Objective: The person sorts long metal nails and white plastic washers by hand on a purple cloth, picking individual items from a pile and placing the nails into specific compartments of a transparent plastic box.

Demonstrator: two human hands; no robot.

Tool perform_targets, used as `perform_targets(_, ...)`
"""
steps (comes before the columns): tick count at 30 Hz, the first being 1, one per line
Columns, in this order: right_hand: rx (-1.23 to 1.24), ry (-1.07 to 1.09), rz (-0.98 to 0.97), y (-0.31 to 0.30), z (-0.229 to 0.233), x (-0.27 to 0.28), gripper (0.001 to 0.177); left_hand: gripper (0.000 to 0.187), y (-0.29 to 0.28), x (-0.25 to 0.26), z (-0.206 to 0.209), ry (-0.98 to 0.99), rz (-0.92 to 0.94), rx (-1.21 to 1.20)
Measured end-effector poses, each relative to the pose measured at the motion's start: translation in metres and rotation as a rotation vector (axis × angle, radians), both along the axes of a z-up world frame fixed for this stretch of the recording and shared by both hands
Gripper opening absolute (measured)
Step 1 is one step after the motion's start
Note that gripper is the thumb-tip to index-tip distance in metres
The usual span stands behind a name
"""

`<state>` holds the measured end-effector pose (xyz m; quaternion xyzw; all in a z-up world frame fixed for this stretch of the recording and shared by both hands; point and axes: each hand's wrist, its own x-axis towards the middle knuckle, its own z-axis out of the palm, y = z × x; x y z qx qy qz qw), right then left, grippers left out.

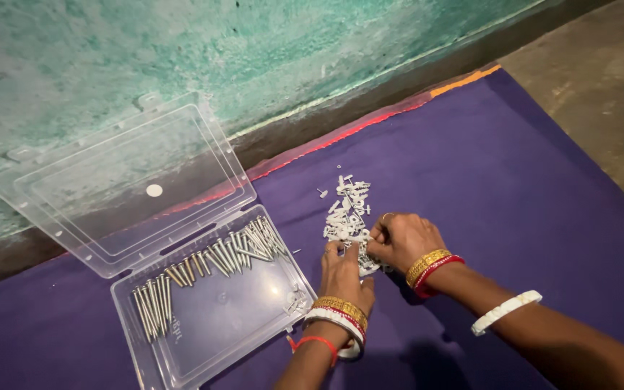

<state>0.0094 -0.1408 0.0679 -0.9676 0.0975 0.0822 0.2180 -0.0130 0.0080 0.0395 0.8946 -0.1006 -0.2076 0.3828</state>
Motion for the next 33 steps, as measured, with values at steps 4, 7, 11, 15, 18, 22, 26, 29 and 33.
perform_targets(4,-0.015,-0.009,0.009,0.0,0.004,-0.006,0.025,0.065,-0.001,-0.005,0.009,0.031,0.031,0.008)
perform_targets(7,0.0,-0.004,-0.011,-0.003,0.005,-0.006,0.024,0.064,0.0,-0.007,0.005,0.025,0.049,0.006)
perform_targets(11,0.009,-0.023,-0.029,-0.012,0.0,-0.007,0.021,0.059,0.003,-0.004,-0.005,-0.002,0.056,0.021)
perform_targets(15,0.024,-0.1,0.144,-0.017,-0.003,-0.017,0.022,0.056,0.005,-0.002,-0.012,0.07,0.074,0.024)
perform_targets(18,-0.053,-0.068,0.144,-0.016,0.002,-0.018,0.019,0.057,0.005,-0.002,-0.017,0.027,0.086,0.013)
perform_targets(22,0.023,-0.051,0.037,-0.011,0.008,-0.011,0.019,0.061,0.004,0.0,-0.027,-0.034,0.06,-0.019)
perform_targets(26,0.056,-0.134,0.163,-0.002,0.005,-0.005,0.023,0.066,0.004,0.0,-0.035,-0.092,0.019,-0.053)
perform_targets(29,-0.003,-0.146,0.219,0.006,-0.001,-0.005,0.027,0.07,0.003,0.001,-0.039,-0.128,-0.024,-0.068)
perform_targets(33,-0.07,-0.138,0.243,0.009,-0.008,0.0,0.033,0.075,0.002,0.004,-0.036,-0.099,-0.036,-0.063)
